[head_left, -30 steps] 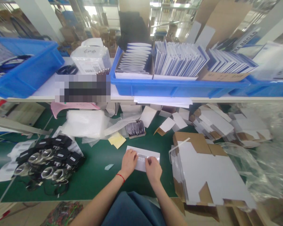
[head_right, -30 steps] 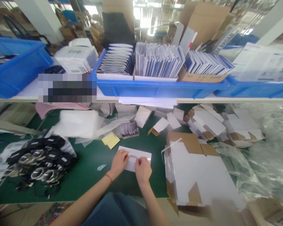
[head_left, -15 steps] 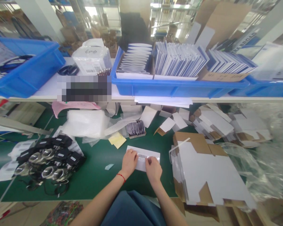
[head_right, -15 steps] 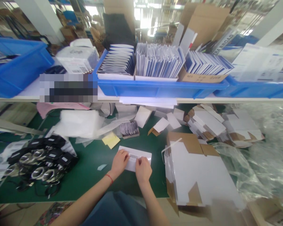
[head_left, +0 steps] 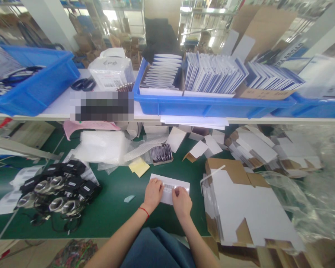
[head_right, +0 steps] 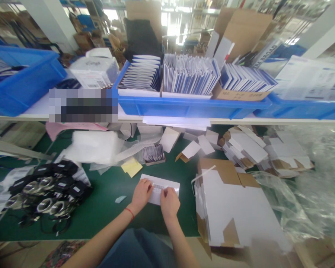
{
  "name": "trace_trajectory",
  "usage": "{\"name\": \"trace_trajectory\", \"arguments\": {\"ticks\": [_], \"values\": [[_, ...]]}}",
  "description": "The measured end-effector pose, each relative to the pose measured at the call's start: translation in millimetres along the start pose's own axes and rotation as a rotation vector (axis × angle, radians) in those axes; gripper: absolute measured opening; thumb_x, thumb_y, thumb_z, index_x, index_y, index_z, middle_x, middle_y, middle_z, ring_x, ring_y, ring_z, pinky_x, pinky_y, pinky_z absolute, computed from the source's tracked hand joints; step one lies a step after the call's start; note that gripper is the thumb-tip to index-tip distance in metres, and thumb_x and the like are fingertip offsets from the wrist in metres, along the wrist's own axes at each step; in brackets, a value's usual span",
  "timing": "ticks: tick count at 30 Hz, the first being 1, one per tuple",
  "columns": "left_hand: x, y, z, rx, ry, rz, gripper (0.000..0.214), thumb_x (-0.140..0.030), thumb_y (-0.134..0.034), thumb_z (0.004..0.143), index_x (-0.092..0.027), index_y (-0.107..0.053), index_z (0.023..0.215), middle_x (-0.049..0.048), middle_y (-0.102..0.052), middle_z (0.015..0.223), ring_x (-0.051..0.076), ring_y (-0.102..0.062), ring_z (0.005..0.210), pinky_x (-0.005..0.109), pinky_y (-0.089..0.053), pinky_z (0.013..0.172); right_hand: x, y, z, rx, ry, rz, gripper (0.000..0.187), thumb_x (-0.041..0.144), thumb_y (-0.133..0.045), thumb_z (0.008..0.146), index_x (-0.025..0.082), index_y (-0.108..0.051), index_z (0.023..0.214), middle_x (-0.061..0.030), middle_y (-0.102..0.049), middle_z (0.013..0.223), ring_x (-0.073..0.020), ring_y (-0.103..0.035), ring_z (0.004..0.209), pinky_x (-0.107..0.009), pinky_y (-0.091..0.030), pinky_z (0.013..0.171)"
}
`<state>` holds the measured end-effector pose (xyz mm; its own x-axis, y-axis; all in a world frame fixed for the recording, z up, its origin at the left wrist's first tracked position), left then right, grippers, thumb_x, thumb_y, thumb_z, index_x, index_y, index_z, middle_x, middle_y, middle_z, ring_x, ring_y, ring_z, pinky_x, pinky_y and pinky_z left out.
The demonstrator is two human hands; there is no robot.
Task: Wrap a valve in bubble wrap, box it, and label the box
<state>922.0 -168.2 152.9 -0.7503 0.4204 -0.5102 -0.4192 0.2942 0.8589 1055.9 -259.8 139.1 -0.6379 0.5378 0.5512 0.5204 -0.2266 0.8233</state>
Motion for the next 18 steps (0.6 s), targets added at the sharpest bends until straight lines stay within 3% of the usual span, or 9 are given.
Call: {"name": "trace_trajectory", "arguments": {"ticks": [5,8,12,18], "values": [[11.6,4.8,-2.3,-0.052,0.056,-0.046,0.022,-0.016,-0.062,0.09,-0.022,-0.046,0.077,0.0031,-0.054,0.089,0.023,-0.054,0.092,0.037,-0.048,0.086,-10.8,3.7,1.7,0.008,-0.065,0.0,0.015,0.034,-0.059,0.098,0.021,-0.057,0.09,-0.0024,-0.067,0.09,-0.0206,-0.064,0.078,-0.028,-0.033,0.062],[17.6,6.7,-2.9,-0.092,0.103,-0.07,0.022,-0.017,-0.065,0.088,-0.022,-0.044,0.083,0.0018,-0.052,0.092,0.021,-0.054,0.088,0.034,-0.048,0.08,-16.7,4.3,3.3,0.025,-0.115,0.016,0.019,0.04,-0.062,0.097,0.022,-0.053,0.094,-0.001,-0.067,0.089,-0.02,-0.064,0.076,-0.027,-0.032,0.06],[14.2,0.6,0.8,-0.1,0.088,-0.065,0.029,-0.028,-0.071,0.087,-0.023,-0.043,0.081,0.0009,-0.051,0.088,0.023,-0.054,0.09,0.036,-0.048,0.082,-6.2,-0.6,7.4,0.03,-0.043,-0.08,0.026,0.048,-0.059,0.099,0.023,-0.052,0.094,-0.0015,-0.068,0.089,-0.0203,-0.066,0.076,-0.027,-0.026,0.058],[22.6,9.4,-1.7,-0.137,0.065,-0.1,0.015,-0.017,-0.055,0.093,-0.023,-0.046,0.082,0.0026,-0.054,0.089,0.022,-0.057,0.088,0.036,-0.05,0.081,-12.3,-4.7,9.4,0.005,-0.015,-0.111,0.024,0.042,-0.05,0.103,0.022,-0.054,0.092,-0.0033,-0.067,0.088,-0.0199,-0.064,0.072,-0.028,-0.025,0.057]]}}
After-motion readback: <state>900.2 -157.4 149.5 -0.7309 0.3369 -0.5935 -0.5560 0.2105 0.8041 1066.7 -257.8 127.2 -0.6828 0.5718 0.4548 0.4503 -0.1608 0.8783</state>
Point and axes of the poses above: each hand's wrist, its own z-axis towards the middle knuckle, its own y-axis out of the back of the hand, x = y × z, the point moved 8 cm from there along z, towards the middle knuckle
